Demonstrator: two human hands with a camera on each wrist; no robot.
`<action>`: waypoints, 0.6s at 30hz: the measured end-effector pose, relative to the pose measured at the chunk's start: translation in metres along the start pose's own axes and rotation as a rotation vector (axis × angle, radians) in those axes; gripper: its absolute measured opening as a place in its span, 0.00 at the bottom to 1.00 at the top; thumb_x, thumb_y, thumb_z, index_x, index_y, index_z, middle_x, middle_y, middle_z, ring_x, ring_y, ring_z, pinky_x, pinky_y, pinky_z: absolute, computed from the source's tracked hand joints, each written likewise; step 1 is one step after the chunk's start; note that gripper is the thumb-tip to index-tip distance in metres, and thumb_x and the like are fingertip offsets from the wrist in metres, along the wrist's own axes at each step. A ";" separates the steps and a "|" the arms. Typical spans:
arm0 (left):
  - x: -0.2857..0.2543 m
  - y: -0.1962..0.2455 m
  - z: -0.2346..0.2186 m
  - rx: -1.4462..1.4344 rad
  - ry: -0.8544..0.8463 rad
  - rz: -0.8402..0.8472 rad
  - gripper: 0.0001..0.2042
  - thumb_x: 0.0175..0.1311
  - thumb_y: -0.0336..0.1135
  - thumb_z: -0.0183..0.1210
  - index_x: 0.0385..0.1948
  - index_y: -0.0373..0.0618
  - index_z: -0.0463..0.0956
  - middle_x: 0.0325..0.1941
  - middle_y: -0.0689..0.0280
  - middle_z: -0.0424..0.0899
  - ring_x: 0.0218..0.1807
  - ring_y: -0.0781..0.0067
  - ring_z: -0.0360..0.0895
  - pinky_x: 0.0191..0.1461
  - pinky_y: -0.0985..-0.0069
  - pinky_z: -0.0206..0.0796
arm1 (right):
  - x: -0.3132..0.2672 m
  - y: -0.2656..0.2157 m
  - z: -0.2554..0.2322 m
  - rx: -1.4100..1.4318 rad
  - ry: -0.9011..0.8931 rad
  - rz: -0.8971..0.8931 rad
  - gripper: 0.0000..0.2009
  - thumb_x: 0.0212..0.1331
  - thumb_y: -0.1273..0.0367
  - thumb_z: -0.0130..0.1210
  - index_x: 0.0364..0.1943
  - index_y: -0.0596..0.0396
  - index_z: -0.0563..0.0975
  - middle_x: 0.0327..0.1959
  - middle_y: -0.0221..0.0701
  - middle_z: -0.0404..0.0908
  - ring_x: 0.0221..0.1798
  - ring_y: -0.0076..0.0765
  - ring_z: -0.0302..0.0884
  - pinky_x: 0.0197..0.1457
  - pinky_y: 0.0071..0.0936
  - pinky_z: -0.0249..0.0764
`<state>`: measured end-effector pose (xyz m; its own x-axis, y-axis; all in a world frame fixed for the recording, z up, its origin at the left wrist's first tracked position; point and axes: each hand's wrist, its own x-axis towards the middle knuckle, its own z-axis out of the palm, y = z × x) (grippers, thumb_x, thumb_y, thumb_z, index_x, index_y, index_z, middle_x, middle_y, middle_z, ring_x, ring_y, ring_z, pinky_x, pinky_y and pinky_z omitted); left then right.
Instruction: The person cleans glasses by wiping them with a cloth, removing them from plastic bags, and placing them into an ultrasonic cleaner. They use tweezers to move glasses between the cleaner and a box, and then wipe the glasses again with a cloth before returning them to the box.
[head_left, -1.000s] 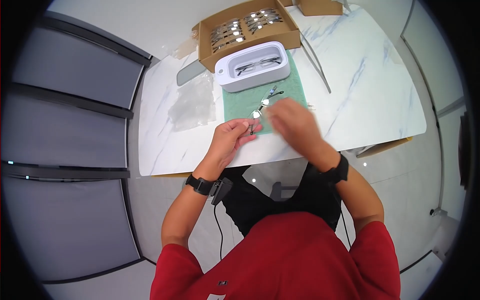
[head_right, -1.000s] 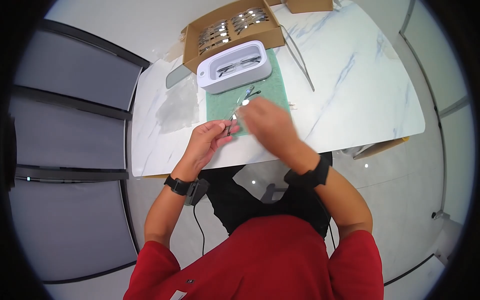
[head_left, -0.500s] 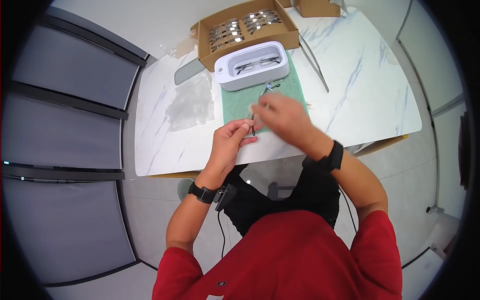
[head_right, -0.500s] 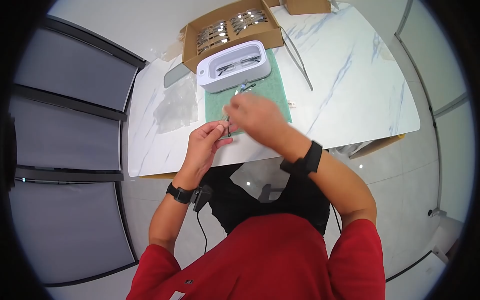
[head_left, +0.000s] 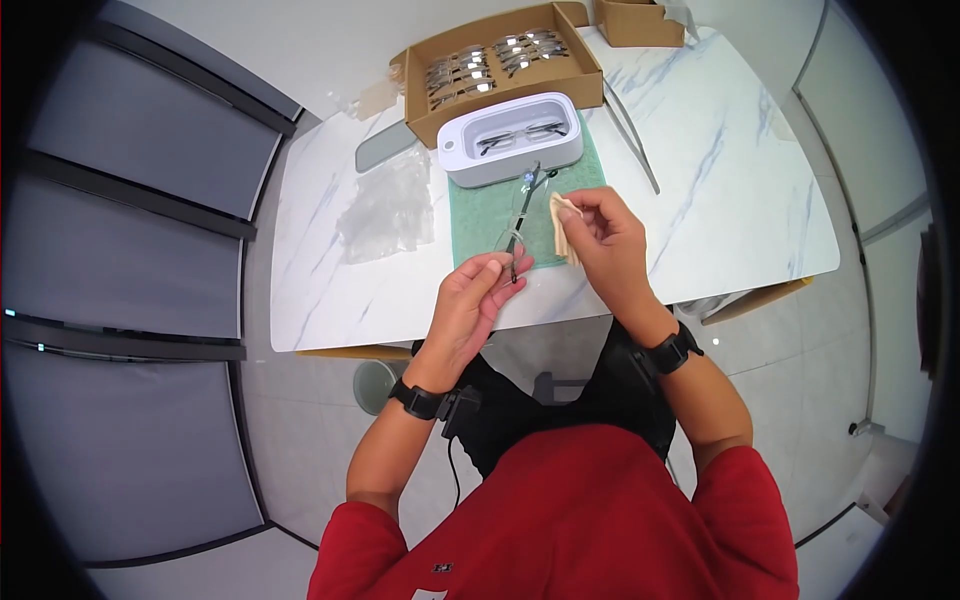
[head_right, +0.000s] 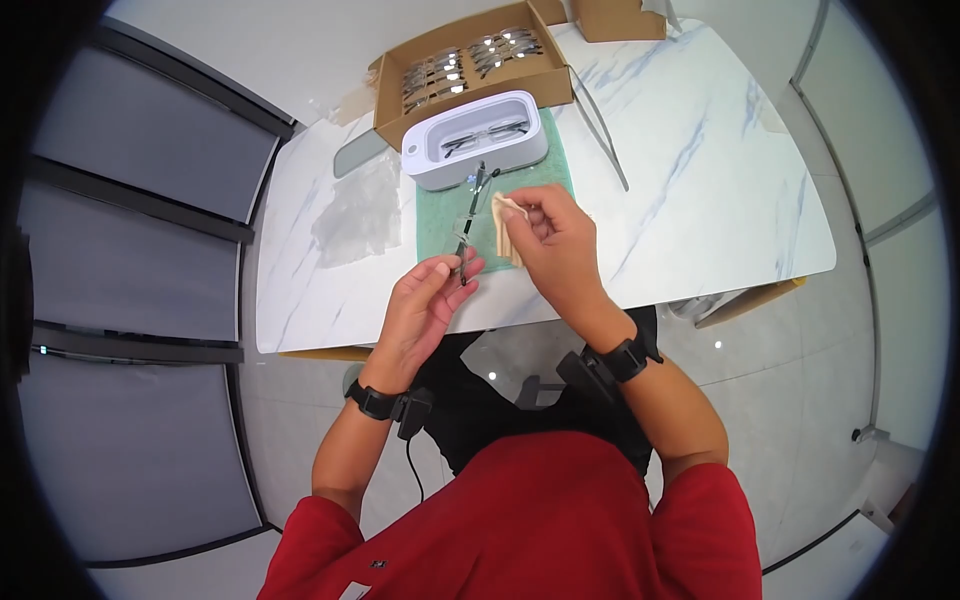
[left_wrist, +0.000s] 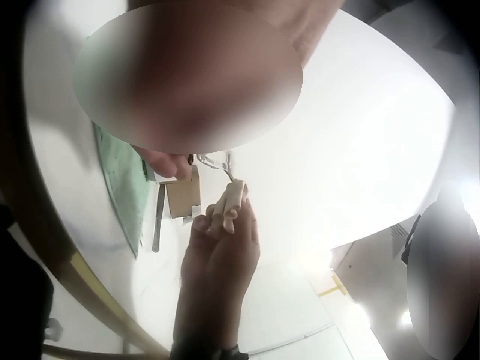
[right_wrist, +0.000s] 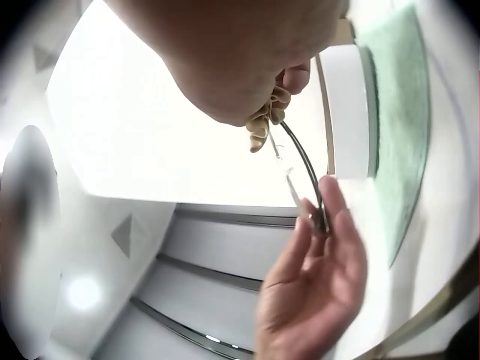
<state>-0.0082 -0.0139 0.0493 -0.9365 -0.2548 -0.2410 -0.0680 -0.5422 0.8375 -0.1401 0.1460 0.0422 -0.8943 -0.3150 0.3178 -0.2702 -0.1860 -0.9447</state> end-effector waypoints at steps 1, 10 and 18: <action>-0.001 -0.001 0.001 -0.010 -0.020 0.000 0.12 0.75 0.35 0.56 0.49 0.34 0.77 0.63 0.51 0.78 0.67 0.54 0.75 0.67 0.60 0.71 | -0.004 0.001 0.000 0.053 -0.054 0.071 0.06 0.66 0.74 0.60 0.44 0.60 0.81 0.35 0.27 0.83 0.35 0.21 0.82 0.35 0.22 0.77; -0.003 -0.014 0.007 -0.051 -0.062 -0.019 0.10 0.76 0.32 0.54 0.48 0.36 0.79 0.52 0.61 0.82 0.60 0.65 0.78 0.67 0.58 0.72 | -0.017 0.001 0.006 0.473 -0.249 0.337 0.11 0.69 0.71 0.57 0.50 0.63 0.78 0.39 0.34 0.86 0.42 0.23 0.85 0.46 0.20 0.79; -0.005 -0.013 0.009 0.074 -0.032 -0.010 0.11 0.77 0.34 0.53 0.49 0.36 0.78 0.53 0.58 0.83 0.59 0.63 0.80 0.66 0.60 0.73 | -0.018 -0.010 0.003 0.421 -0.401 0.411 0.11 0.69 0.70 0.55 0.49 0.60 0.80 0.42 0.28 0.84 0.42 0.19 0.79 0.47 0.20 0.74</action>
<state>-0.0057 0.0015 0.0441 -0.9461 -0.2229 -0.2348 -0.1018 -0.4835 0.8694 -0.1204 0.1507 0.0464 -0.6724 -0.7398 0.0239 0.2940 -0.2965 -0.9087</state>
